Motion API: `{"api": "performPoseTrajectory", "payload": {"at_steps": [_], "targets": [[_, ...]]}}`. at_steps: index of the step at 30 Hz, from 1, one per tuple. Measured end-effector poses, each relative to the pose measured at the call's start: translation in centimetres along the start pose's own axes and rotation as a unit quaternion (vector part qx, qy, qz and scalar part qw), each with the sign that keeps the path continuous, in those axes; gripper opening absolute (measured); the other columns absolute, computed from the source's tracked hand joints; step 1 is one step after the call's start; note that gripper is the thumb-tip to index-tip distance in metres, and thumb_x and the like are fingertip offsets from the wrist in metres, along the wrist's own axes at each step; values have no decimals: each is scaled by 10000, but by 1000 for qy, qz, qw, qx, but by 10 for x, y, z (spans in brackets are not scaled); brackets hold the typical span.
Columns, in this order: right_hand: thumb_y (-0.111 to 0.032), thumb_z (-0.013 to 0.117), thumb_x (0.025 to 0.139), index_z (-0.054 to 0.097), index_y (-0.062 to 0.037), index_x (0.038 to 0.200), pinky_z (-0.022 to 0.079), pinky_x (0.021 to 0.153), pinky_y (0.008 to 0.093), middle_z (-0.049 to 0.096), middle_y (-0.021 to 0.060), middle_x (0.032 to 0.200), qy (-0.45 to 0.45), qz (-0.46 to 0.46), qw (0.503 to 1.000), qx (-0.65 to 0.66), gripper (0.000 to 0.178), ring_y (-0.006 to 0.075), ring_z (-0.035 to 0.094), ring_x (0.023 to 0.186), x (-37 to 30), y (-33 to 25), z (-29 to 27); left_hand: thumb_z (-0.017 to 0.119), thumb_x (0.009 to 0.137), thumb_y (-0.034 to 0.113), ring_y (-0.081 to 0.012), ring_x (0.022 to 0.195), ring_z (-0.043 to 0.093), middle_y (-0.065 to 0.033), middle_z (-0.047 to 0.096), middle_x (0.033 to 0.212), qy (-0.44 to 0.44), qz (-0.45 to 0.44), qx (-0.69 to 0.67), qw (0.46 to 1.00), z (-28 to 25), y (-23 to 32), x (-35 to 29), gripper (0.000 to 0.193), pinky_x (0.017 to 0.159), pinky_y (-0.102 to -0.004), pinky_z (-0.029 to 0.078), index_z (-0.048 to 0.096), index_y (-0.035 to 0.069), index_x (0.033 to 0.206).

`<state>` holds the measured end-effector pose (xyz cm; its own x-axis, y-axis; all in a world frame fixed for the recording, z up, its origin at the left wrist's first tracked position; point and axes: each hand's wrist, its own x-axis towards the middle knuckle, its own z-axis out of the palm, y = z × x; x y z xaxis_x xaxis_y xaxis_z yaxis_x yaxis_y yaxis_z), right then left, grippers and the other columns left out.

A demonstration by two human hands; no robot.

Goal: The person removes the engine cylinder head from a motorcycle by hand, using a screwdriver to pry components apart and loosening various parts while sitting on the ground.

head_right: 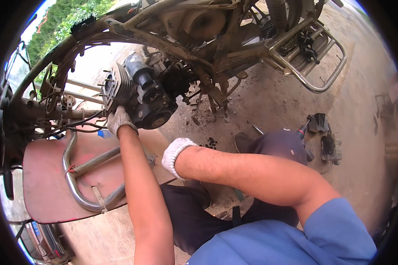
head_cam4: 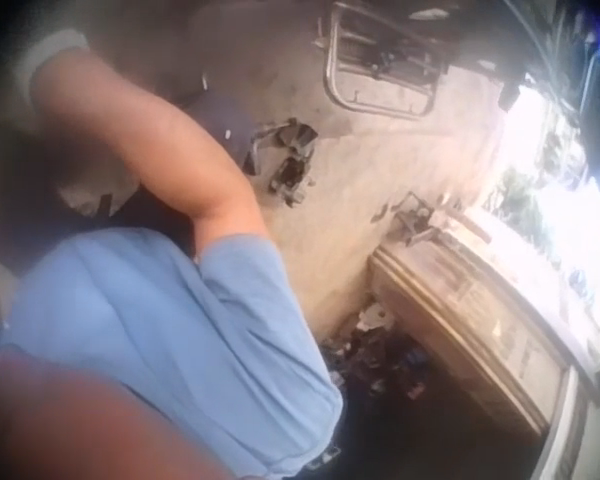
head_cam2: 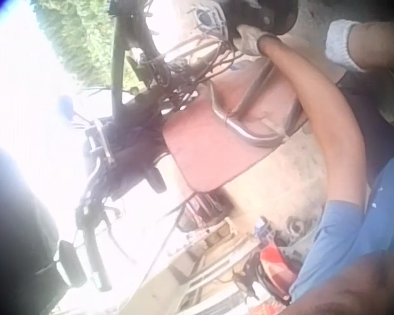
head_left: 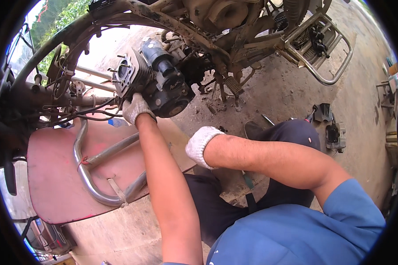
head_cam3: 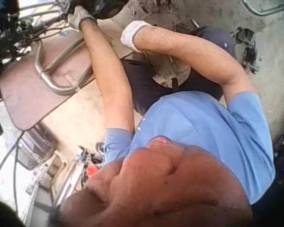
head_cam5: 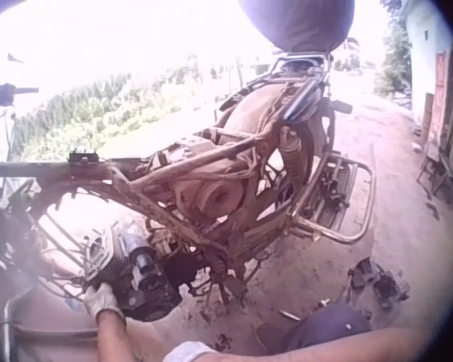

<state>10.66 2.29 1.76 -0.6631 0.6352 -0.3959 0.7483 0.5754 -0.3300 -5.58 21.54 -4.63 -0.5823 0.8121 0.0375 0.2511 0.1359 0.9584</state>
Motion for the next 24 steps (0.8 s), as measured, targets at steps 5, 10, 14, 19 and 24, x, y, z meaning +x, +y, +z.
{"api": "performPoseTrajectory", "payload": {"at_steps": [5, 10, 14, 19, 24], "targets": [[-97, 729, 817, 810, -30, 1016, 620, 787, 464, 795, 186, 983, -6, 4, 1000, -1, 225, 349, 783, 934, -2, -1, -1, 732, 842, 167, -241, 904, 717, -149, 758, 1137, -16, -19, -12, 1000, 0, 1, 1, 514, 847, -376, 581, 682, -88, 1286], [-126, 745, 843, 818, -73, 1102, 616, 844, 461, 797, 149, 1103, -26, 23, 999, -2, 274, 315, 774, 1023, -3, -2, -6, 749, 847, 194, -239, 887, 717, -142, 761, 1120, -24, -25, -86, 996, 2, -7, 5, 508, 828, -373, 581, 691, -86, 1267], [-111, 748, 827, 816, -59, 1079, 616, 830, 462, 796, 160, 1068, -15, 23, 1000, 5, 266, 327, 777, 998, -3, -2, -6, 747, 864, 199, -231, 868, 714, -132, 760, 1092, -72, -121, -141, 980, -1, -13, 29, 485, 790, -346, 576, 691, -79, 1258], [-88, 758, 788, 815, -36, 1020, 618, 793, 461, 796, 180, 995, 1, 8, 1000, 4, 244, 348, 782, 942, -4, 0, -4, 745, 842, 233, -252, 888, 720, -181, 759, 1112, -51, -44, -97, 993, 2, -17, 23, 554, 827, -394, 586, 675, -132, 1253], [-88, 731, 813, 808, -28, 1022, 617, 791, 465, 793, 192, 996, -3, 14, 1000, -3, 231, 352, 781, 940, -2, -1, -5, 722, 794, 304, -313, 769, 709, -237, 768, 925, 31, -1, 42, 999, 5, -6, 3, 474, 787, -425, 578, 741, -112, 1021]]}}
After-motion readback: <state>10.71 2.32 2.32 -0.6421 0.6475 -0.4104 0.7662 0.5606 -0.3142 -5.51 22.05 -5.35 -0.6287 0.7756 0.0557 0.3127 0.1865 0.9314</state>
